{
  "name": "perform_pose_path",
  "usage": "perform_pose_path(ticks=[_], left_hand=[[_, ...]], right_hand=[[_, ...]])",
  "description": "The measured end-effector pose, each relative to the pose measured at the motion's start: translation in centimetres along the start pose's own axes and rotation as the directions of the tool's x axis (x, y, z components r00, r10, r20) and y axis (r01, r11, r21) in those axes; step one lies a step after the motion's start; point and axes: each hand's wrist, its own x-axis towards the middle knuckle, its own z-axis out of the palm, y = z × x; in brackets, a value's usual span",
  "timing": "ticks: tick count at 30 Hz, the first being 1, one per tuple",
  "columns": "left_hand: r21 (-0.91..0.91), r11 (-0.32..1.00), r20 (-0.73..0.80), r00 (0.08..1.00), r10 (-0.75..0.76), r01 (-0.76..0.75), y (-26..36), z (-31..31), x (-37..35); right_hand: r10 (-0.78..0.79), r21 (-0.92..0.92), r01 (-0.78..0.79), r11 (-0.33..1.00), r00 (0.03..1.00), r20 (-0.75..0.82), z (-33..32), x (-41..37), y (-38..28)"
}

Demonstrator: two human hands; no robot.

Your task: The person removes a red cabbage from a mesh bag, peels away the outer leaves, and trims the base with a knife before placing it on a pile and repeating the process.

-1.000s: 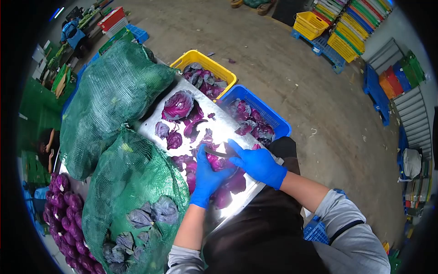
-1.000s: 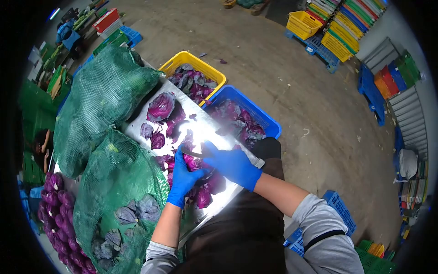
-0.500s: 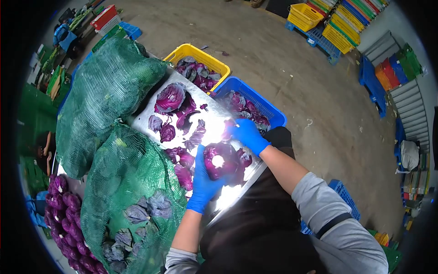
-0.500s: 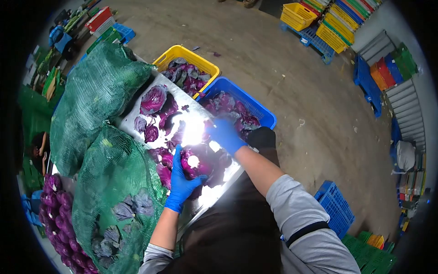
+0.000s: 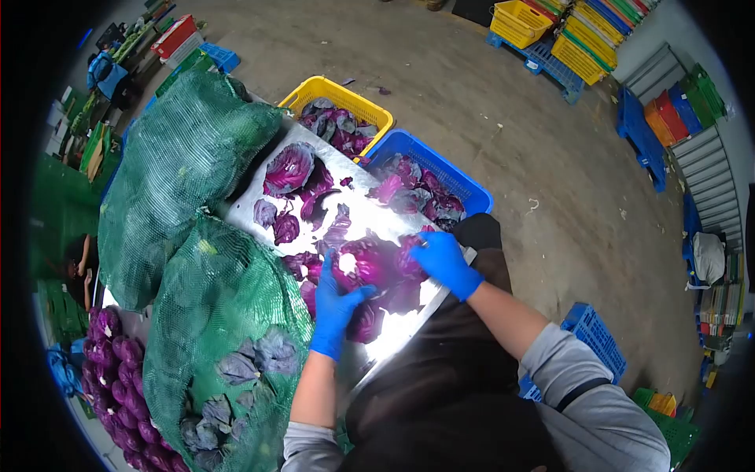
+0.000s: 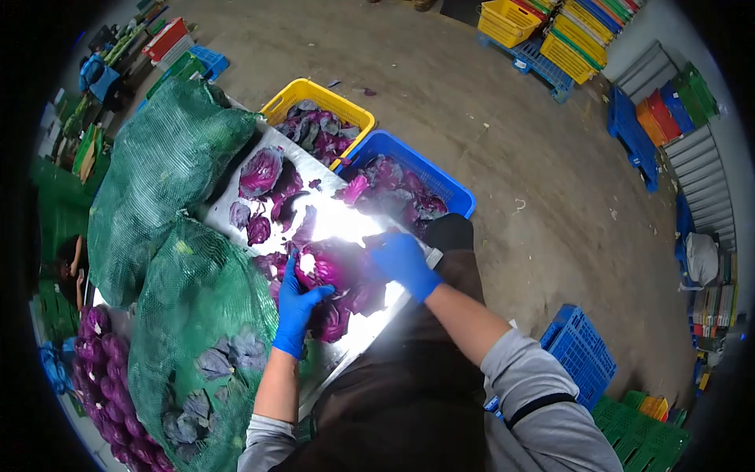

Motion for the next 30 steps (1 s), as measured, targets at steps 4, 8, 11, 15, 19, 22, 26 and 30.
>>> perform_pose_path(ticks=[4,8,11,15,19,22,26,30], left_hand=[[0.051,0.998,0.024,0.999,-0.044,0.042,-0.5,-1.3,0.6],[0.323,0.933,0.219,0.972,0.089,-0.158,0.1,-0.5,1.1],[0.314,0.931,0.061,0.983,0.174,-0.184,1.8,2.5,-0.1],[0.610,0.765,-0.081,0.945,0.318,-0.206,0.2,5.0,-0.3],[0.548,0.811,-0.009,0.967,0.253,-0.207,1.0,5.2,-0.2],[0.650,0.739,-0.007,0.970,0.241,-0.179,-0.9,5.0,-0.6],[0.750,0.640,-0.050,0.951,0.305,-0.167,-1.3,4.8,-2.1],[0.611,0.762,-0.008,0.961,0.276,-0.213,-1.0,3.6,-3.1]], right_hand=[[-0.235,-0.540,0.136,0.831,0.965,-0.119,-0.5,0.6,-0.7],[-0.460,-0.384,0.420,0.822,0.888,-0.014,-0.2,-0.1,-5.0],[-0.382,0.092,0.371,0.924,0.900,0.210,0.1,0.2,-3.4],[-0.368,-0.313,0.440,0.842,0.892,0.262,-0.5,-1.2,-4.6],[-0.658,-0.582,0.651,0.487,0.712,0.245,0.5,-0.3,-1.7],[-0.401,-0.535,0.517,0.668,0.856,0.327,0.6,0.7,-2.8],[-0.556,-0.283,0.636,0.718,0.769,0.317,-1.2,3.0,-2.9],[-0.547,-0.332,0.656,0.678,0.752,0.368,-1.2,1.0,-4.3]])
